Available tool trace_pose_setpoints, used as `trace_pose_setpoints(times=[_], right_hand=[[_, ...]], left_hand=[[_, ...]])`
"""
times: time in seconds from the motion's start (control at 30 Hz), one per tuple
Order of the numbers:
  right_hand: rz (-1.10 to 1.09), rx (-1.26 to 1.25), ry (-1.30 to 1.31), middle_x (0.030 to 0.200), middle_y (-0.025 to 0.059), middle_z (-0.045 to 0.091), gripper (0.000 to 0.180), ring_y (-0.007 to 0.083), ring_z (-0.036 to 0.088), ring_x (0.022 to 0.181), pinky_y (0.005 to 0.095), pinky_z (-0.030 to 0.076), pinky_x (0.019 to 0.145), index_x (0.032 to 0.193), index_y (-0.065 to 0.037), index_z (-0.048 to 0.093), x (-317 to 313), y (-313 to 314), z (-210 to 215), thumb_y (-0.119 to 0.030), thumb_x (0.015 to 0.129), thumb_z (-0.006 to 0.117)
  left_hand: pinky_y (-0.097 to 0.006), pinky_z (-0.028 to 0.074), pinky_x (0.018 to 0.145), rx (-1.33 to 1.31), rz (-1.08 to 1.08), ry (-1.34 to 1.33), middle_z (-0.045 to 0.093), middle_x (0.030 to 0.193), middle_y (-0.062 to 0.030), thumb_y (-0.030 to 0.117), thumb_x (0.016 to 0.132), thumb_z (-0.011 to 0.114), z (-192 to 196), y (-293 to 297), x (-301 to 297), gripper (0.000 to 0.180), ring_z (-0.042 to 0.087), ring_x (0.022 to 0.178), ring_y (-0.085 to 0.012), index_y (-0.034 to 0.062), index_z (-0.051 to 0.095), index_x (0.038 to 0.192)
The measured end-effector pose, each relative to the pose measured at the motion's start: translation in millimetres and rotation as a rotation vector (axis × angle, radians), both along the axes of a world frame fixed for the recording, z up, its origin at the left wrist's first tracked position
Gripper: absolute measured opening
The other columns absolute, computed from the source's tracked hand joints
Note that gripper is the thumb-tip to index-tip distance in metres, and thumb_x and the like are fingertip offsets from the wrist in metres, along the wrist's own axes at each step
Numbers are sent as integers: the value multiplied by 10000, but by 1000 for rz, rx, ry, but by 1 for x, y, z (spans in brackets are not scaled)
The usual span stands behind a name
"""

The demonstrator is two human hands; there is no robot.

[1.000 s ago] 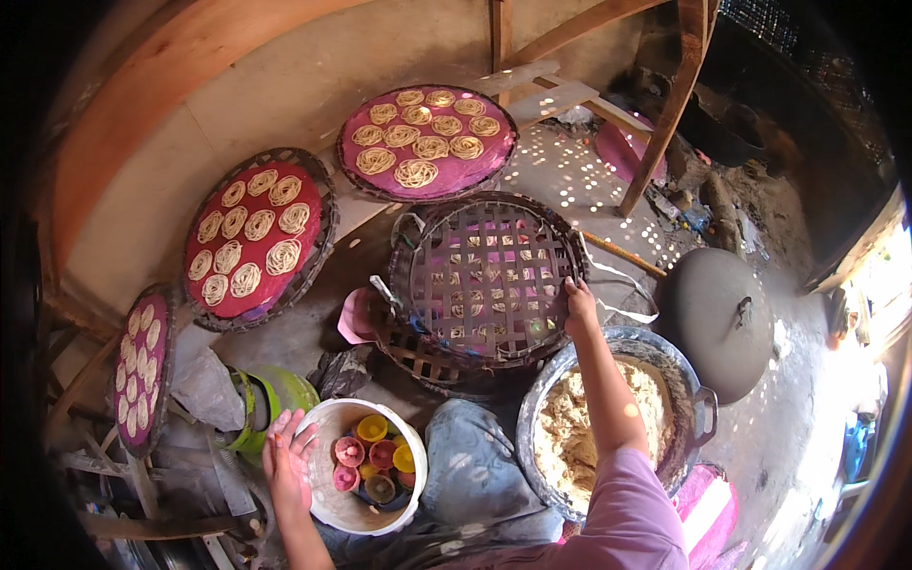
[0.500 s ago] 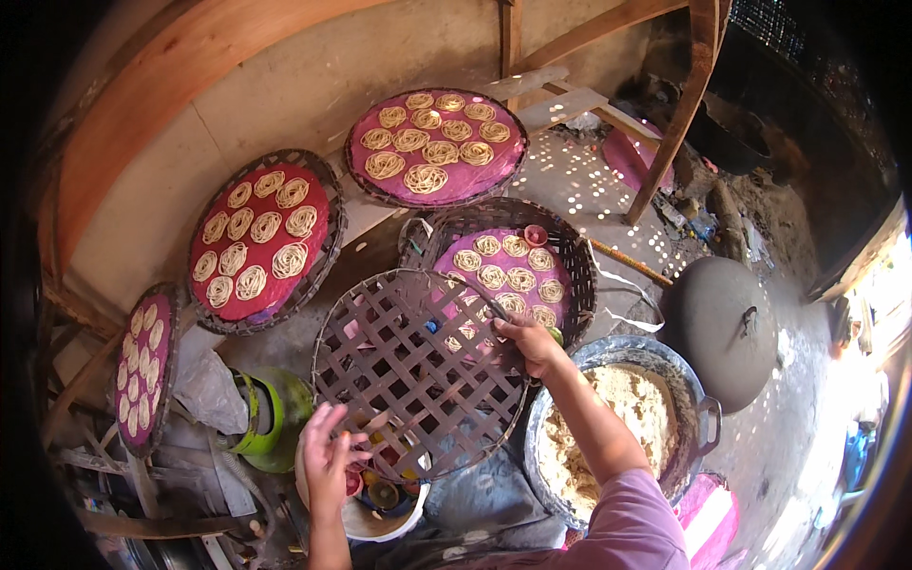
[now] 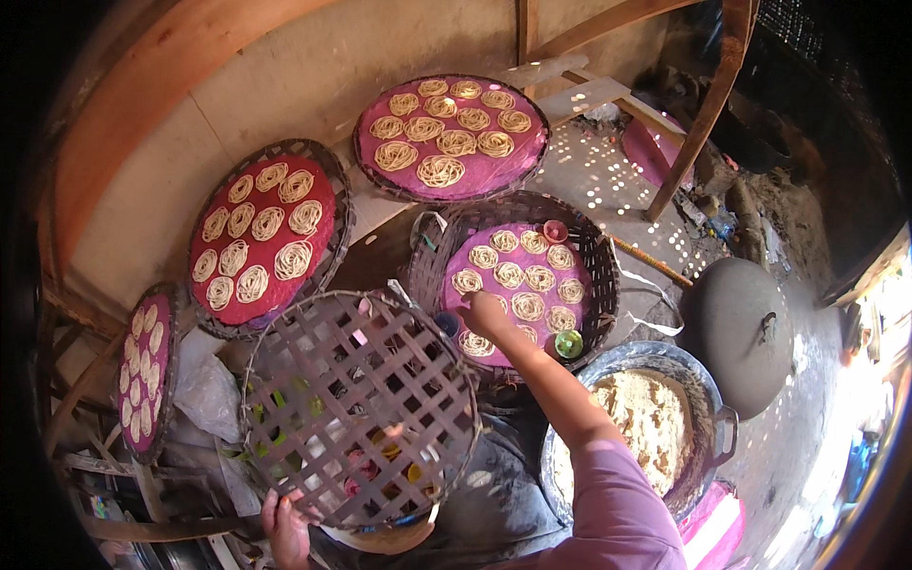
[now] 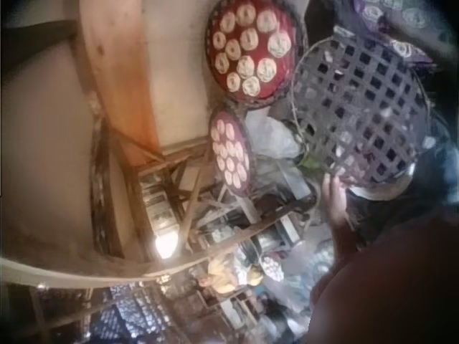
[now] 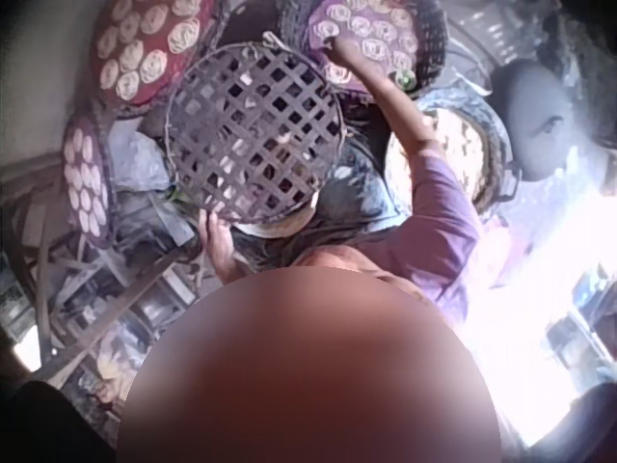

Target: The person scoops dough from a large pot and pipes it into spiral shapes onto purple trays using a wooden tool with a nozzle. The person repeatedly fills the tool and pipes multiple spirals, arranging them in rows on the trays.

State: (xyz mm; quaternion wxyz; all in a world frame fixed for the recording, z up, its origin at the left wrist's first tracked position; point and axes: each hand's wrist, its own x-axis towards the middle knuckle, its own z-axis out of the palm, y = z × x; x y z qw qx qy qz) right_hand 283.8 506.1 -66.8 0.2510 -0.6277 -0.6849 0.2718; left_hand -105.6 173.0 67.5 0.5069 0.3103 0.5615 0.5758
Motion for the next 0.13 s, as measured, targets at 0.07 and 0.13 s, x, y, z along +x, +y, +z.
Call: trace_pose_setpoints(times=[0.07,0.13], right_hand=[[0,-133,-237,879,249,684,429,404,666,813,450,531,743,1001,-3,694,-13,18,-29,-396,830,680],[-9,-200,-262,881,238,689,412,383,674,864,434,530,803,965,-22,711,-19,31,-53,-403,811,702]], left_hand=[[-353,563,523,-14,-17,7,661,1010,-121,204,968,523,3,-16,-17,309,663,692,-229,28,493,1220],[-395,573,550,-63,-57,63,660,1000,-123,322,929,586,3,-27,-36,456,664,692,-255,62,448,1278]])
